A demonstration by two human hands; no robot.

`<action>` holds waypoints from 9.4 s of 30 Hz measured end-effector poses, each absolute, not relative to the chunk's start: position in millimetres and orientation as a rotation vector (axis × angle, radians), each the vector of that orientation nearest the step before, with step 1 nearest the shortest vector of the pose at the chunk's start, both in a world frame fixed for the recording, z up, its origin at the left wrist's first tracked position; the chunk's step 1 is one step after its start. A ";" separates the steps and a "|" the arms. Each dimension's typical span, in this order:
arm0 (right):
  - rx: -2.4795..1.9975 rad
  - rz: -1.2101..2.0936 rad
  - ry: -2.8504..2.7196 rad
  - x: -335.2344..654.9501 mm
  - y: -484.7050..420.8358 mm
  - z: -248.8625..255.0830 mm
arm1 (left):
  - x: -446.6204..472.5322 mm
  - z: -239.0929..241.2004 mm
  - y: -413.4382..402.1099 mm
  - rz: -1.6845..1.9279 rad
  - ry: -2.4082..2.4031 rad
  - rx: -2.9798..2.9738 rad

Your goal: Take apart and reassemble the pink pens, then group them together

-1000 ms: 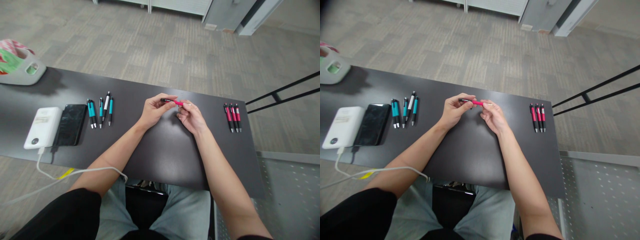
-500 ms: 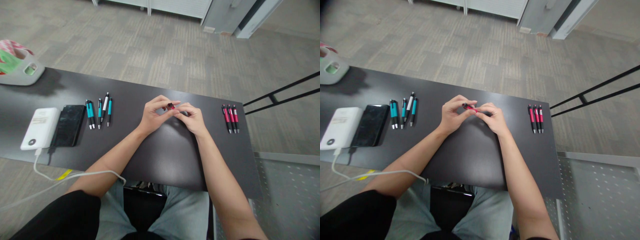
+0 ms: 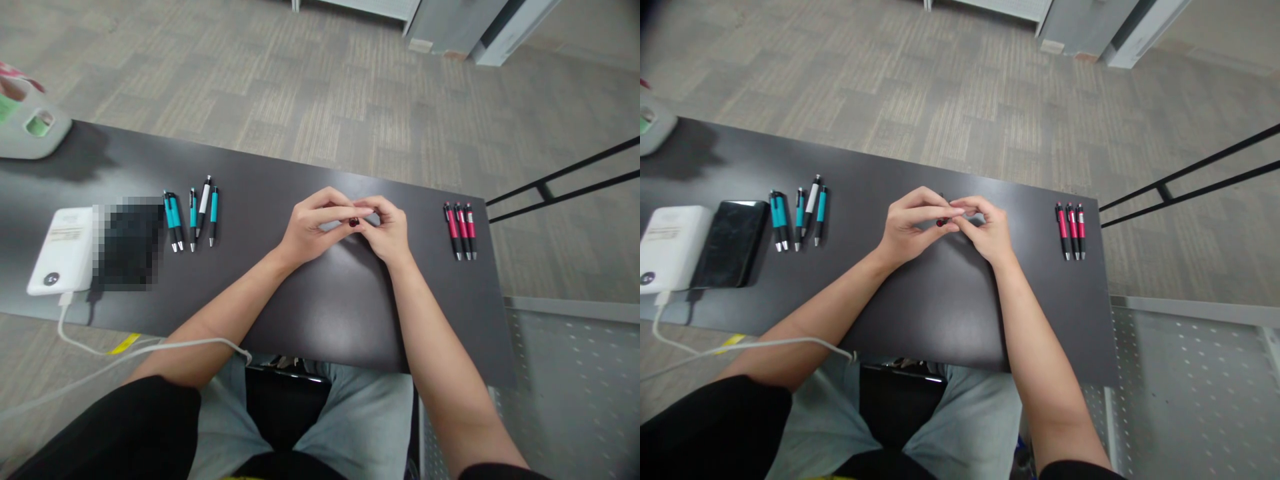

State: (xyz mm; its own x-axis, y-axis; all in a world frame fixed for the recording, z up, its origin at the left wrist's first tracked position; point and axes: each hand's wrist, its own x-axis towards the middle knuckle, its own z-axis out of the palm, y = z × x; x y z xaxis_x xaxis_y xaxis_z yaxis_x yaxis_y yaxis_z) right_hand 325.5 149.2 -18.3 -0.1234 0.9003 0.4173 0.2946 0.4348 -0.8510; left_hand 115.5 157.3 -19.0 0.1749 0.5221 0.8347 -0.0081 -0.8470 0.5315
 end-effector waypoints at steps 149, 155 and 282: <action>-1.126 0.770 -1.316 317.6 172.1 -44.1 | 90.0 -29.5 180.5 1.443 1.245 1.884; -1.138 0.717 -1.119 339.1 185.8 -49.6 | 89.3 -27.8 176.7 1.341 1.124 1.970; -1.393 0.715 -1.552 312.8 170.2 -29.4 | 74.7 -29.7 190.2 1.309 1.411 1.849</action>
